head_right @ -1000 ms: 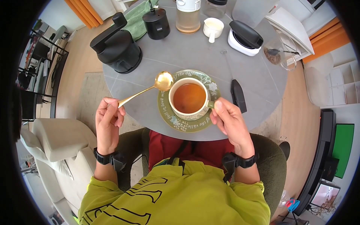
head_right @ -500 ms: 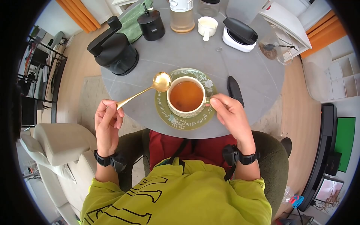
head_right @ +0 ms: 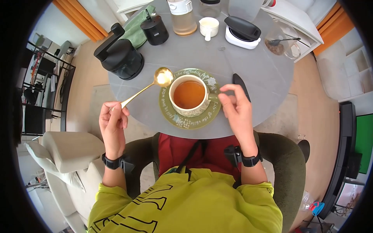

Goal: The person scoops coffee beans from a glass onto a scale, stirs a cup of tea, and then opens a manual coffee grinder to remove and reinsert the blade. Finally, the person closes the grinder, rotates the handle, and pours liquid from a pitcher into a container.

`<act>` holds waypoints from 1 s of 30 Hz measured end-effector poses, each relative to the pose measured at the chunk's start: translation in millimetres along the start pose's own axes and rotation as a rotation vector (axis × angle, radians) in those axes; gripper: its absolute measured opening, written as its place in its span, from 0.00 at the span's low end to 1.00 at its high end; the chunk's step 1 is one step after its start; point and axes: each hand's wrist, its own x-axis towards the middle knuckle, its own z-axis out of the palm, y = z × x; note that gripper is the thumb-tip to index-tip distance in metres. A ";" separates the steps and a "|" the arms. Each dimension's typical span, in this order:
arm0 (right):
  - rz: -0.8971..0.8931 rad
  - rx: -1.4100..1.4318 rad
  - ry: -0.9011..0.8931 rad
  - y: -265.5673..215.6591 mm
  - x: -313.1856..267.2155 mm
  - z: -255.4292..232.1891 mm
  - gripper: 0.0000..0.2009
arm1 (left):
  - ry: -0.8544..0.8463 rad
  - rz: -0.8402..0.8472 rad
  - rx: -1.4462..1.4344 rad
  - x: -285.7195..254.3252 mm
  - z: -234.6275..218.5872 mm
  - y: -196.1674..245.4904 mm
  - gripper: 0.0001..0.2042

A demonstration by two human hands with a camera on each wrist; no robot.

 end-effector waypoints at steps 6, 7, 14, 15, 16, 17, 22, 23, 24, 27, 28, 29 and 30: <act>-0.039 0.198 0.103 16.8 -7.6 -6.9 0.05 | 0.024 0.006 0.040 15.6 14.2 -16.9 0.03; -0.098 0.215 0.103 18.9 -11.0 -3.9 0.05 | 0.021 -0.003 0.052 19.7 19.9 -19.4 0.04; -0.193 0.238 0.118 29.3 -19.9 1.1 0.05 | -0.052 -0.042 0.087 35.2 55.2 -35.1 0.04; -0.174 0.252 0.115 29.3 -19.5 0.0 0.05 | -0.065 -0.053 0.090 34.9 57.0 -36.7 0.04; -0.173 0.257 0.119 29.8 -19.2 -0.2 0.05 | -0.078 -0.065 0.094 34.8 58.3 -38.0 0.04; -0.179 0.265 0.118 30.3 -18.6 -0.1 0.05 | -0.080 -0.065 0.099 34.3 59.0 -39.3 0.04; -0.191 0.258 0.110 33.9 -17.4 0.4 0.05 | -0.094 -0.103 0.141 31.3 59.5 -40.6 0.04; -0.192 0.259 0.106 33.9 -17.2 0.0 0.05 | -0.093 -0.104 0.145 31.6 58.8 -41.7 0.04; -0.192 0.260 0.103 34.1 -17.2 -0.3 0.05 | -0.113 -0.087 0.169 32.6 57.8 -43.8 0.04; -0.187 0.264 0.101 33.8 -17.5 -0.6 0.05 | -0.118 -0.016 0.358 35.5 56.6 -49.1 0.05; -0.186 0.266 0.106 33.8 -17.7 -0.8 0.05 | -0.100 0.041 0.518 36.2 57.1 -50.8 0.06; -0.185 0.258 0.106 33.8 -17.9 -0.9 0.05 | -0.105 0.042 0.520 36.2 57.9 -52.6 0.06; -0.183 0.251 0.106 33.7 -18.0 -1.0 0.05 | -0.080 0.122 0.634 35.3 58.8 -54.2 0.06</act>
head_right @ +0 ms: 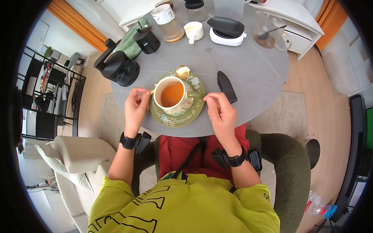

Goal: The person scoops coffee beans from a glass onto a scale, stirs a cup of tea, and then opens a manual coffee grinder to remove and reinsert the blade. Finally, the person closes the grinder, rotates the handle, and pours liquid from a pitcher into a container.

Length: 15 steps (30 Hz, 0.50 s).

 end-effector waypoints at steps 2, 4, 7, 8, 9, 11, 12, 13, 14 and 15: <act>0.003 0.005 0.006 0.1 0.1 0.2 0.05 | 0.037 0.066 0.120 -2.5 2.2 3.1 0.07; 0.006 0.008 0.010 0.4 -0.1 0.4 0.05 | 0.033 0.063 0.235 -6.1 3.2 11.1 0.07; -0.004 0.006 0.014 0.8 0.1 0.7 0.05 | 0.004 0.056 0.271 -7.0 -0.7 8.6 0.08; -0.012 -0.004 0.014 1.7 0.0 0.5 0.05 | 0.001 0.058 0.270 -8.5 -2.2 8.9 0.08; -0.020 -0.014 0.013 2.2 0.1 0.5 0.05 | 0.031 0.063 0.244 -10.9 -4.2 10.8 0.08; -0.021 -0.017 0.018 0.2 -0.1 1.0 0.05 | 0.077 0.078 0.199 -18.1 -10.0 16.1 0.07; -0.021 -0.017 0.018 -0.6 -0.2 1.3 0.05 | 0.075 0.079 0.195 -22.8 -14.8 15.0 0.07; -0.021 -0.021 0.020 -0.2 -0.3 1.7 0.05 | 0.041 0.063 0.109 -28.2 -21.7 12.3 0.07; -0.022 -0.015 0.024 0.8 0.0 2.0 0.05 | 0.010 0.046 0.023 -34.8 -28.1 10.3 0.07; -0.023 -0.008 0.027 1.2 0.1 2.5 0.05 | -0.083 -0.065 -0.111 -43.6 -34.7 12.8 0.08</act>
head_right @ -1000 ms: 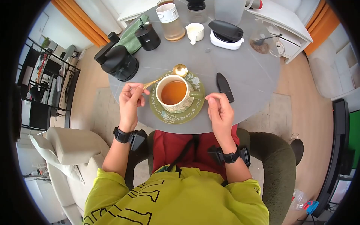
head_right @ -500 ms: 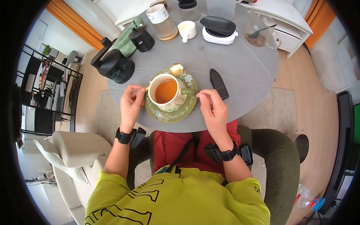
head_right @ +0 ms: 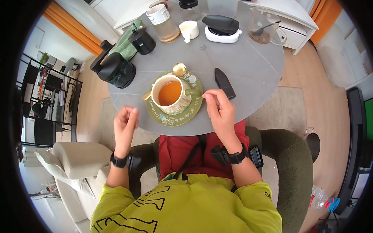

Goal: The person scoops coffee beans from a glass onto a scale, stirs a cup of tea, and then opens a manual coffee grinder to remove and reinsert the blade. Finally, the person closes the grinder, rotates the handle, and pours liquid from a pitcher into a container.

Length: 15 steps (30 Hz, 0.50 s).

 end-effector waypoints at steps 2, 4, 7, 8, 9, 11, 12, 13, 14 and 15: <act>0.008 -0.001 0.001 -1.1 0.0 1.1 0.05 | -0.078 -0.112 -0.181 -21.8 -4.4 13.5 0.09; 0.022 -0.034 0.008 -3.2 -0.5 2.5 0.05 | -0.209 -0.257 -0.418 -40.7 -7.8 16.9 0.11; 0.017 -0.073 0.021 -2.0 -0.2 4.7 0.06 | -0.286 -0.305 -0.510 -52.4 -8.7 14.6 0.13; -0.008 -0.120 0.025 -1.5 0.2 5.1 0.06 | -0.338 -0.297 -0.526 -52.4 -9.9 13.8 0.14; -0.010 -0.128 0.018 -1.9 -0.6 5.6 0.06 | -0.389 -0.282 -0.542 -51.3 -10.7 14.1 0.14; -0.001 -0.167 0.037 -3.2 -0.4 7.1 0.07 | -0.395 -0.261 -0.552 -49.8 -10.9 15.7 0.15; -0.010 -0.174 0.033 -3.5 0.1 7.8 0.07 | -0.374 -0.249 -0.593 -50.3 -10.9 15.3 0.15; 0.002 -0.184 0.037 -2.9 0.4 8.0 0.06 | -0.353 -0.238 -0.634 -51.3 -10.3 14.5 0.16; 0.014 -0.194 0.040 -2.8 0.7 7.8 0.06 | -0.351 -0.230 -0.646 -52.3 -9.6 14.2 0.16; 0.004 -0.202 0.034 -2.8 1.5 7.6 0.06 | -0.351 -0.242 -0.662 -53.3 -8.7 14.1 0.16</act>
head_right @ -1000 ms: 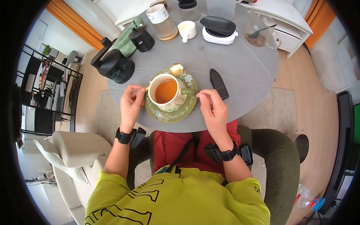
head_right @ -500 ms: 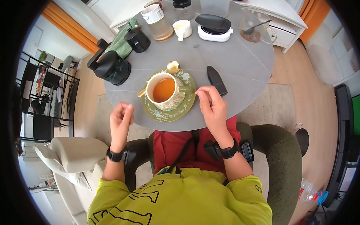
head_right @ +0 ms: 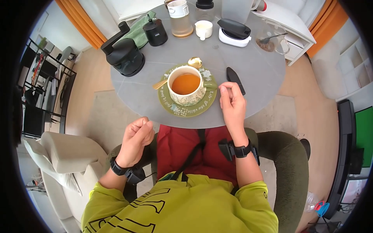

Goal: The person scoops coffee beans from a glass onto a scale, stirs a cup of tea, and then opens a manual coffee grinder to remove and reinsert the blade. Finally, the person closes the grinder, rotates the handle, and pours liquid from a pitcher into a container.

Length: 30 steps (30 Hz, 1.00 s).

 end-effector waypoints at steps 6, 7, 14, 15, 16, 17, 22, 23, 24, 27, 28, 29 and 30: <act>0.202 -0.051 -0.123 -20.7 -5.4 -6.4 0.13 | -0.048 0.033 0.026 -11.0 10.5 3.8 0.16; 0.320 0.026 -0.218 -25.4 -8.9 -8.5 0.16 | -0.065 0.040 0.040 -12.7 12.1 4.4 0.16; 0.518 0.179 -0.494 -32.9 -20.1 -4.5 0.20 | -0.111 0.044 0.067 -22.0 25.6 5.3 0.15; 0.541 0.209 -0.475 -33.8 -19.7 -1.8 0.18 | -0.118 0.058 0.087 -23.2 27.5 6.1 0.15; 0.565 0.239 -0.458 -33.8 -19.2 0.4 0.16 | -0.124 0.072 0.107 -24.7 28.0 6.6 0.14; 0.559 0.234 -0.462 -30.6 -17.1 0.9 0.16 | -0.121 0.080 0.104 -25.9 27.4 6.7 0.14; 0.589 0.370 -0.449 -22.7 -8.1 2.9 0.11 | -0.154 0.077 0.074 -31.5 28.8 10.0 0.14; 0.585 0.362 -0.453 -22.0 -6.7 3.1 0.11 | -0.153 0.084 0.067 -32.6 29.1 9.8 0.14; 0.584 0.368 -0.460 -20.5 -4.6 3.1 0.11 | -0.164 0.089 0.068 -33.5 29.4 9.3 0.14; 0.578 0.357 -0.460 -18.3 3.0 5.5 0.11 | -0.177 0.111 0.090 -35.0 30.3 7.4 0.15; 0.578 0.348 -0.454 -18.5 5.9 7.4 0.11 | -0.175 0.121 0.117 -35.5 30.6 6.9 0.15; 0.575 0.345 -0.456 -19.3 8.6 10.0 0.11 | -0.175 0.126 0.114 -35.9 31.0 6.6 0.15; 0.572 0.334 -0.439 -20.7 9.8 12.8 0.10 | -0.178 0.143 0.137 -37.8 31.8 6.1 0.15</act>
